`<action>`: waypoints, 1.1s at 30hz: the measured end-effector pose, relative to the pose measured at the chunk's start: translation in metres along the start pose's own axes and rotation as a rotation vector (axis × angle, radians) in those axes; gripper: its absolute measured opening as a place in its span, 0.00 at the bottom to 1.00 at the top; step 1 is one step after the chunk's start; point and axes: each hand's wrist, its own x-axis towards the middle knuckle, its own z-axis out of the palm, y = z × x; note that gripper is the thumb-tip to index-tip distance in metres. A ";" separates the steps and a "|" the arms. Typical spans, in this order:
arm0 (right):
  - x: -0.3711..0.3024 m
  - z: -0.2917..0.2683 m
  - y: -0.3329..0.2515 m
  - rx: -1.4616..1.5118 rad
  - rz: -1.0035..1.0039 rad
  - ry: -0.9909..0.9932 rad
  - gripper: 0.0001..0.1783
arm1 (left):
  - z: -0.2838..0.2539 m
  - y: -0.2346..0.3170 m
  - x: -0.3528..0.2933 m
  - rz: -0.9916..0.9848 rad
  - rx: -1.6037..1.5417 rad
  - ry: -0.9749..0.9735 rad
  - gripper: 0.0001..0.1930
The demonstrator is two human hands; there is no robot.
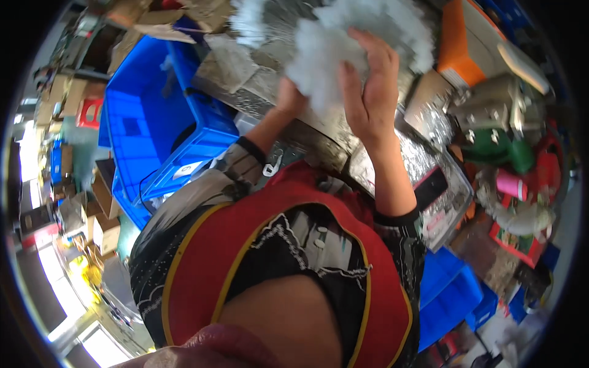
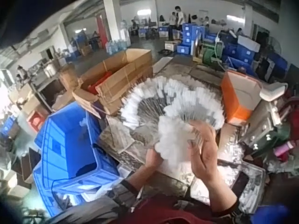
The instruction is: Sorting and bundling white fibrous brush heads at a factory workbench.
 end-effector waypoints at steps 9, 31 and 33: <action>-0.045 0.008 0.106 -0.338 0.472 0.072 0.18 | -0.083 0.073 0.036 -0.250 0.928 -0.157 0.26; -0.009 0.070 0.112 -0.651 0.611 -0.287 0.18 | 0.007 0.123 0.010 -0.133 0.171 -0.310 0.36; -0.011 0.061 0.120 -0.646 0.600 -0.244 0.16 | 0.032 0.122 0.013 -0.379 -0.209 -0.337 0.34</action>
